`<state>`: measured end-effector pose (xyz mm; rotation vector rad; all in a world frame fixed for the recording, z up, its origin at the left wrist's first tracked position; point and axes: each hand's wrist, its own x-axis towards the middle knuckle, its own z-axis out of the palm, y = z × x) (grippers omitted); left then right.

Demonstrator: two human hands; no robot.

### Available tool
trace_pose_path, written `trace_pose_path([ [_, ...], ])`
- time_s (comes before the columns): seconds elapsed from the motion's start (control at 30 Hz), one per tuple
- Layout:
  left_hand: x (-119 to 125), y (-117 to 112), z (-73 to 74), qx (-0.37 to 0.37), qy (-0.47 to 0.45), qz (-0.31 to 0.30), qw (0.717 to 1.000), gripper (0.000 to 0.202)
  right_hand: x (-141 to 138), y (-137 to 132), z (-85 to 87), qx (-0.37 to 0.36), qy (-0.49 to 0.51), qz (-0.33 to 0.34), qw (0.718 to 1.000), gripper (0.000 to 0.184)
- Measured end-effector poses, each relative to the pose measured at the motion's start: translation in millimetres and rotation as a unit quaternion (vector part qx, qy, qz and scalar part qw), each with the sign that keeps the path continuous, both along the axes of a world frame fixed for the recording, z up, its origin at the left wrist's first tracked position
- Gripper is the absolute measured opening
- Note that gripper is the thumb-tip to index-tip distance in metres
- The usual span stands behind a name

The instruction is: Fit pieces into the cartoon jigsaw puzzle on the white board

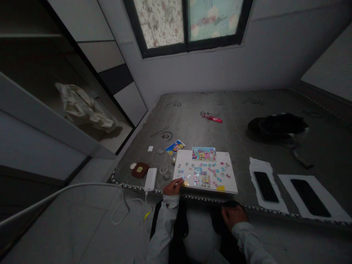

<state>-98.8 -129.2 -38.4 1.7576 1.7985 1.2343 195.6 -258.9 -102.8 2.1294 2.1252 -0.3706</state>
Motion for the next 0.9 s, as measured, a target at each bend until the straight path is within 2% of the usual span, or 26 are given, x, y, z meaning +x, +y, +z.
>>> trace_pose_path([
  [0.2, 0.0, 1.4, -1.1, -0.019, -0.018, 0.005, 1.000, 0.018, 0.1, -0.7, -0.9, 0.006, 0.002, -0.003, 1.000, 0.051],
  [0.57, 1.8, 1.9, -5.5, -0.029, 0.002, 0.035, 0.999, 0.018, 0.5, -1.5, -2.5, 0.012, 0.003, 0.000, 1.000, 0.051],
  [0.9, -0.2, 2.6, -2.2, -0.027, 0.014, 0.014, 0.999, 0.023, 2.2, -0.8, -2.5, 0.013, 0.010, 0.005, 1.000, 0.050],
])
